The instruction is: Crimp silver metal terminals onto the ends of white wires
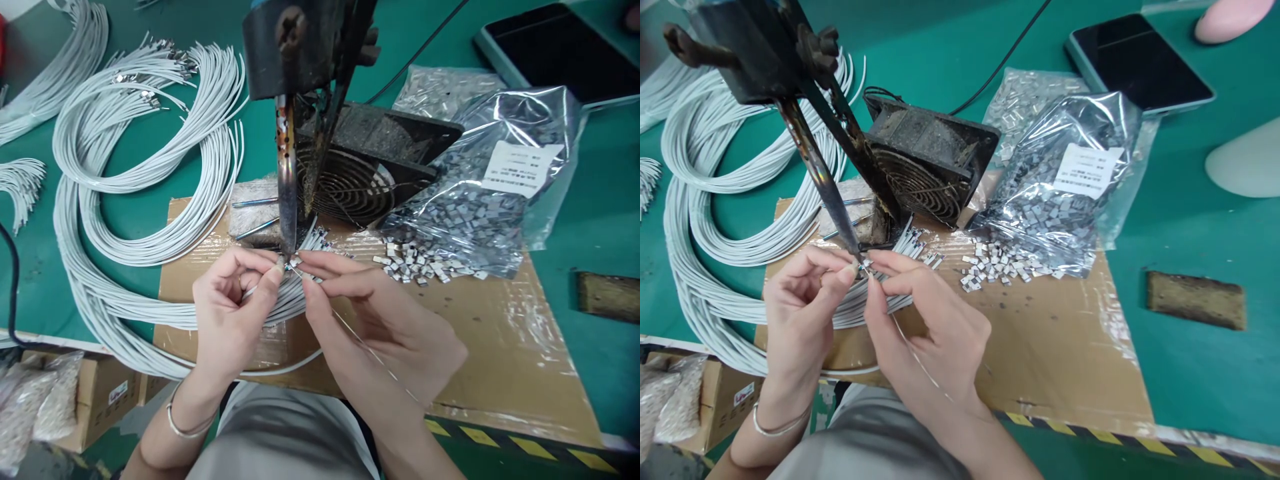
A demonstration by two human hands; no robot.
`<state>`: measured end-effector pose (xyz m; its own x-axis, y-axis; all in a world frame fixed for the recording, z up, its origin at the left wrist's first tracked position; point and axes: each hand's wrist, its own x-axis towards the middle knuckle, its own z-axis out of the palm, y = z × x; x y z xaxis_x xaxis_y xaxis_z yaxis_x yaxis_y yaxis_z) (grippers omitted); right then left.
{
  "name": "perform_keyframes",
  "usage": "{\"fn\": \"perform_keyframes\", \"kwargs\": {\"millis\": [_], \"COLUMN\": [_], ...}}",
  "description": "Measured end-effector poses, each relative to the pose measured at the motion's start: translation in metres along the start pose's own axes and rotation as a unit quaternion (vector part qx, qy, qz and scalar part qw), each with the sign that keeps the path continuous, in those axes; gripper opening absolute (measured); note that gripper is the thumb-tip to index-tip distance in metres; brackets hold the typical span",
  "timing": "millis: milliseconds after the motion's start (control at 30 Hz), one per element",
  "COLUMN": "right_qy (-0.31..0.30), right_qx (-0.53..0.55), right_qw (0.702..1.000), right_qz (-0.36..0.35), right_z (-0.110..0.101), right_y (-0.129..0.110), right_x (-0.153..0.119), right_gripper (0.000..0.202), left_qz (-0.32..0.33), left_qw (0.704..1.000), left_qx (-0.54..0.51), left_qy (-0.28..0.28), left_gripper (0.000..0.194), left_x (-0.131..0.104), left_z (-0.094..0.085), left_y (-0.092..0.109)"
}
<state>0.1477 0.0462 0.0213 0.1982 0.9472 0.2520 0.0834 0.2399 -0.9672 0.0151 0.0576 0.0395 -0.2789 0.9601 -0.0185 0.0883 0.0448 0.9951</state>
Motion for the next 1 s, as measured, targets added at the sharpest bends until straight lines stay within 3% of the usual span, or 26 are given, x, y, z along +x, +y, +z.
{"fn": "perform_keyframes", "kwargs": {"millis": [1000], "right_qy": [-0.007], "right_qx": [-0.008], "right_qw": [1.000], "right_qz": [-0.019], "right_z": [-0.0013], "right_y": [-0.0006], "right_x": [0.0018], "right_gripper": [0.023], "left_qz": [-0.008], "left_qw": [1.000], "left_qx": [-0.006], "left_qy": [0.010], "left_gripper": [0.015], "left_x": [0.0007], "left_z": [0.0037], "left_y": [-0.0001]}}
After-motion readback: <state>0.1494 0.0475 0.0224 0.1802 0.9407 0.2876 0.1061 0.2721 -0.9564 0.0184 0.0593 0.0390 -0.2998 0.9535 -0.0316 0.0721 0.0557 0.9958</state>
